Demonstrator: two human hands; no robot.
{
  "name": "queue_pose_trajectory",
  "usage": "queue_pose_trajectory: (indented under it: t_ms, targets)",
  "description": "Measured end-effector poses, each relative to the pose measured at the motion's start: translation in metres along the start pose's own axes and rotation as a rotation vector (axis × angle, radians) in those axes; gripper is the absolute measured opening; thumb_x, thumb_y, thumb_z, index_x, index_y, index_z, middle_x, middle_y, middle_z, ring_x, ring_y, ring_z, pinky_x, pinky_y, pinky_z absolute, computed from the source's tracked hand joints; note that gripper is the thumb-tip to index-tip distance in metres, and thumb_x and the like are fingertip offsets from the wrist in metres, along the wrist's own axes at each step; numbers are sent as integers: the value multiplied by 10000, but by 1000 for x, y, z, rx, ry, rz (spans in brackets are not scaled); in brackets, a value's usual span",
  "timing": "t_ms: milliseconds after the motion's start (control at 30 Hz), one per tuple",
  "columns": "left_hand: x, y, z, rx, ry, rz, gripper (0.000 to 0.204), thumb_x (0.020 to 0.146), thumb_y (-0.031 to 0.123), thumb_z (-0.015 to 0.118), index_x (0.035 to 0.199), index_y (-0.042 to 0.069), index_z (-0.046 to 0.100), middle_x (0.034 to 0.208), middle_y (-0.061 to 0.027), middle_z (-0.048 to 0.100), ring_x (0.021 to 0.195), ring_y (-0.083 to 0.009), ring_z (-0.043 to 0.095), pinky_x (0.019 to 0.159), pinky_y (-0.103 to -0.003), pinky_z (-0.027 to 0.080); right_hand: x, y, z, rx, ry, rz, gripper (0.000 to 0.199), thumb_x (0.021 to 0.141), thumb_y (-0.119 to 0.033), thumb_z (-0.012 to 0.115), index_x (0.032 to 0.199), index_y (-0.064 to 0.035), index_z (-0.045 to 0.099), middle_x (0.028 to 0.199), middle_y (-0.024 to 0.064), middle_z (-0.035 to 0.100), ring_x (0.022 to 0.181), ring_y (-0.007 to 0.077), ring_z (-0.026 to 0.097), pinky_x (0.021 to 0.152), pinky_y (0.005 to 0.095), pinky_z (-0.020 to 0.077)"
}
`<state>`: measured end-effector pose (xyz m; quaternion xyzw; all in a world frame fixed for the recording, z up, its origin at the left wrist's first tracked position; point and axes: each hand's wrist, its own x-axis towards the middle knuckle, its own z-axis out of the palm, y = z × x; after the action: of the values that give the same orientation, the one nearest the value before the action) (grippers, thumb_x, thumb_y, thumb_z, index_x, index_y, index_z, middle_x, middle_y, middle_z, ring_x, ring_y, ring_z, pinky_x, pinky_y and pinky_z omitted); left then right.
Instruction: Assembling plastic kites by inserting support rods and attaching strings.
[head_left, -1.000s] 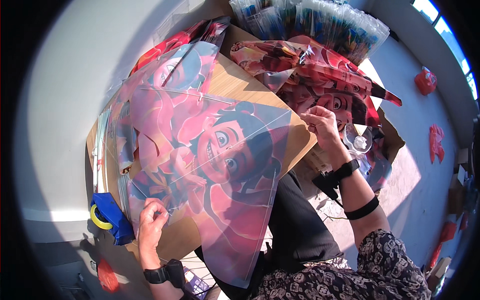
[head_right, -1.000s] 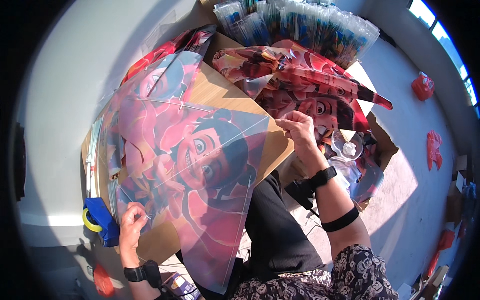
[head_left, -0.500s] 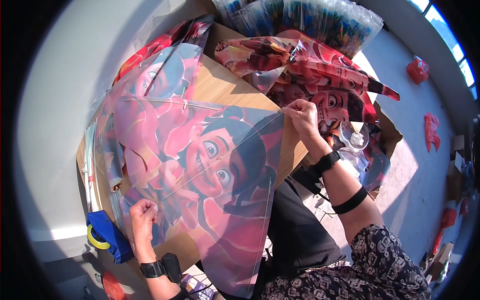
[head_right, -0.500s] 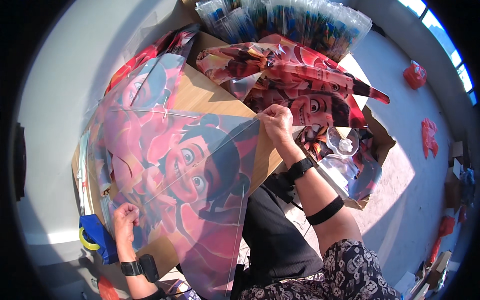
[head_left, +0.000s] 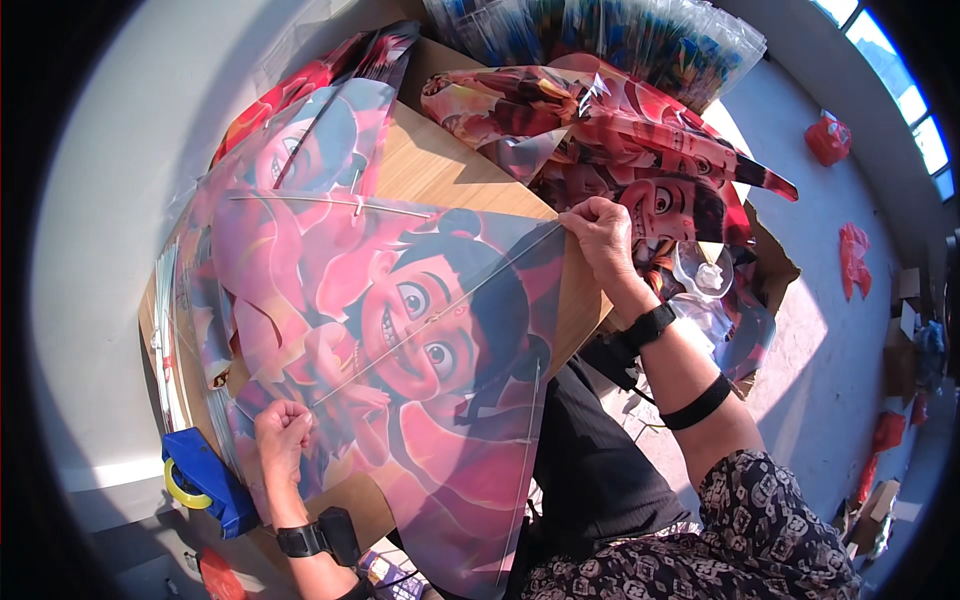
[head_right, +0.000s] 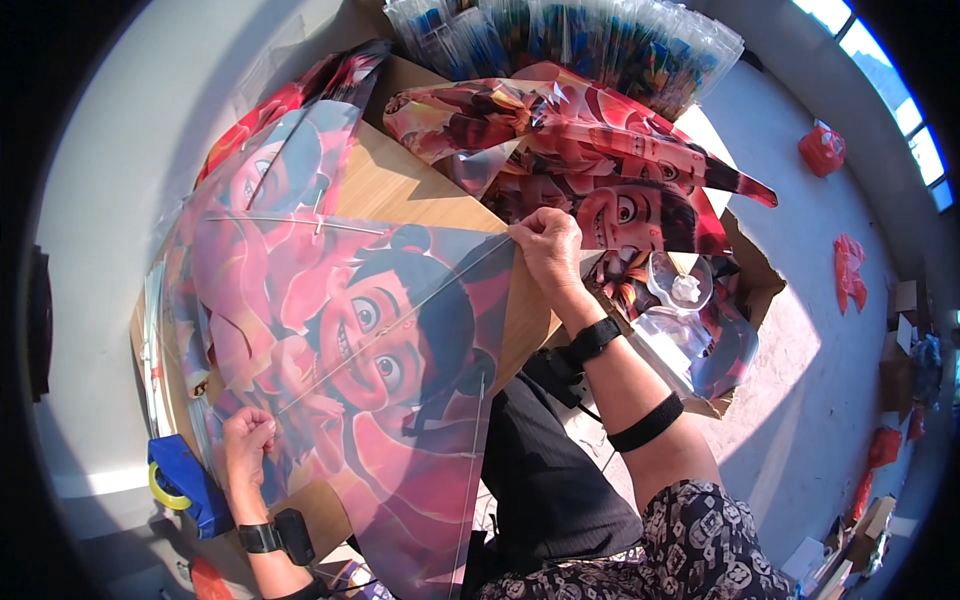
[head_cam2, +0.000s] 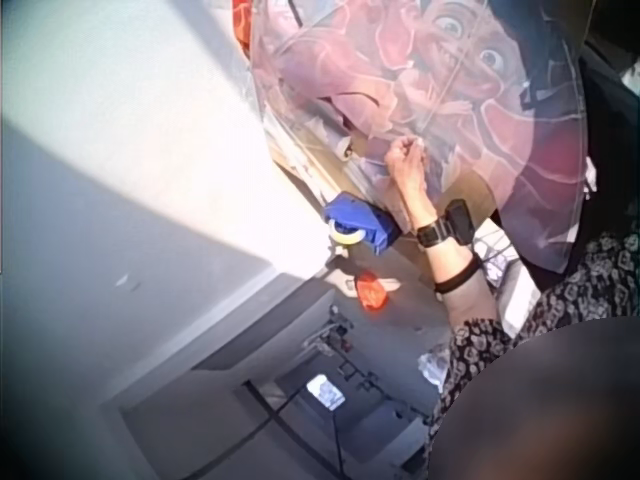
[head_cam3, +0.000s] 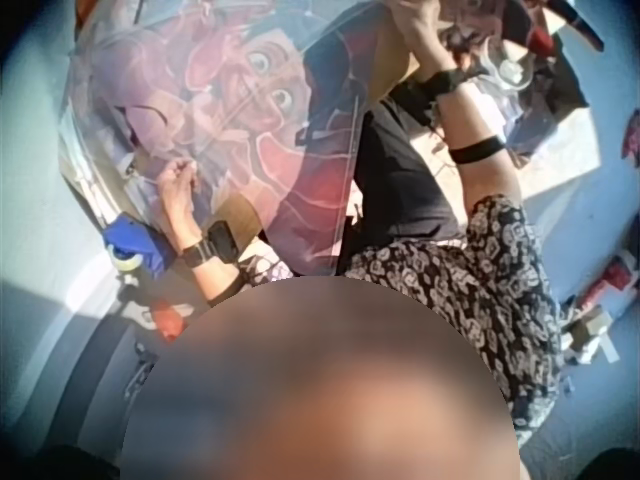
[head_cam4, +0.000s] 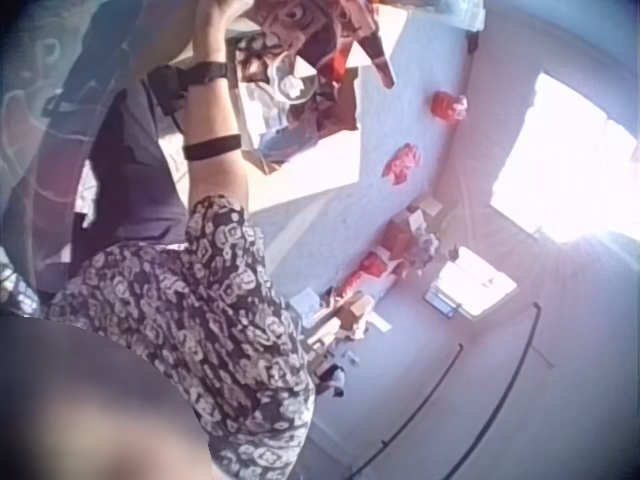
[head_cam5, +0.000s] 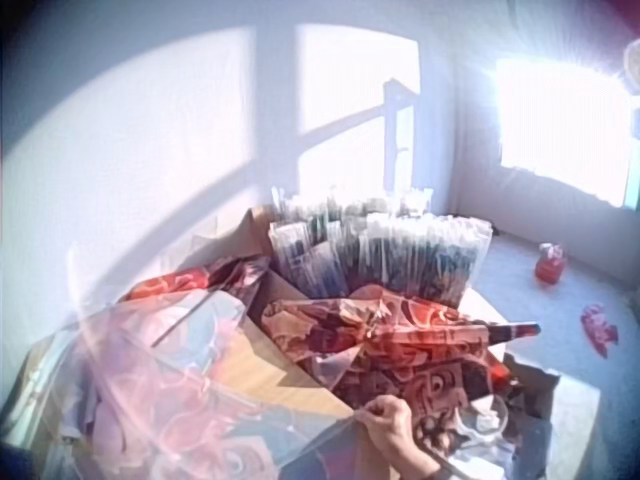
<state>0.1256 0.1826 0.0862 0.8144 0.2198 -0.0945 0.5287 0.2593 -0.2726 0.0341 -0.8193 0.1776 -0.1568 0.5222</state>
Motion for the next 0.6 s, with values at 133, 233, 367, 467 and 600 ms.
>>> queue_pose_trajectory:
  t_ms: [133,233,367,467,600]
  targets:
    - [1,0,1,-2,-8,4,27,776,-8,603,797,8,602,630,2,575,500,-42,481,462,-188,372,-1,-1,-1,2,2,-15,154,684,-125,752,720,4,676,633,95,643,597,156,604,600,296,487]
    - [1,3,3,3,-8,-6,30,774,-5,605,799,10,601,629,4,571,501,-42,483,463,-187,372,-1,0,0,12,6,-16,156,682,-118,757,713,6,668,643,95,640,600,159,598,597,299,484]
    - [1,2,3,23,-3,-14,33,773,0,609,804,9,602,633,1,576,501,-44,484,464,-189,374,-2,-2,1,-20,13,-24,168,678,-111,762,703,10,649,662,101,625,625,175,590,610,308,481]
    - [1,0,2,19,-4,-16,34,773,1,610,804,10,603,637,-2,582,502,-45,486,464,-189,376,-2,-5,1,-58,16,-30,170,677,-108,761,702,12,644,673,105,616,646,189,589,627,315,481]
    - [1,1,3,29,-5,-17,33,773,2,612,803,14,604,643,-5,592,504,-46,490,467,-188,382,-3,-2,0,-14,19,-17,172,678,-111,761,706,13,646,677,110,617,652,196,592,635,320,482]
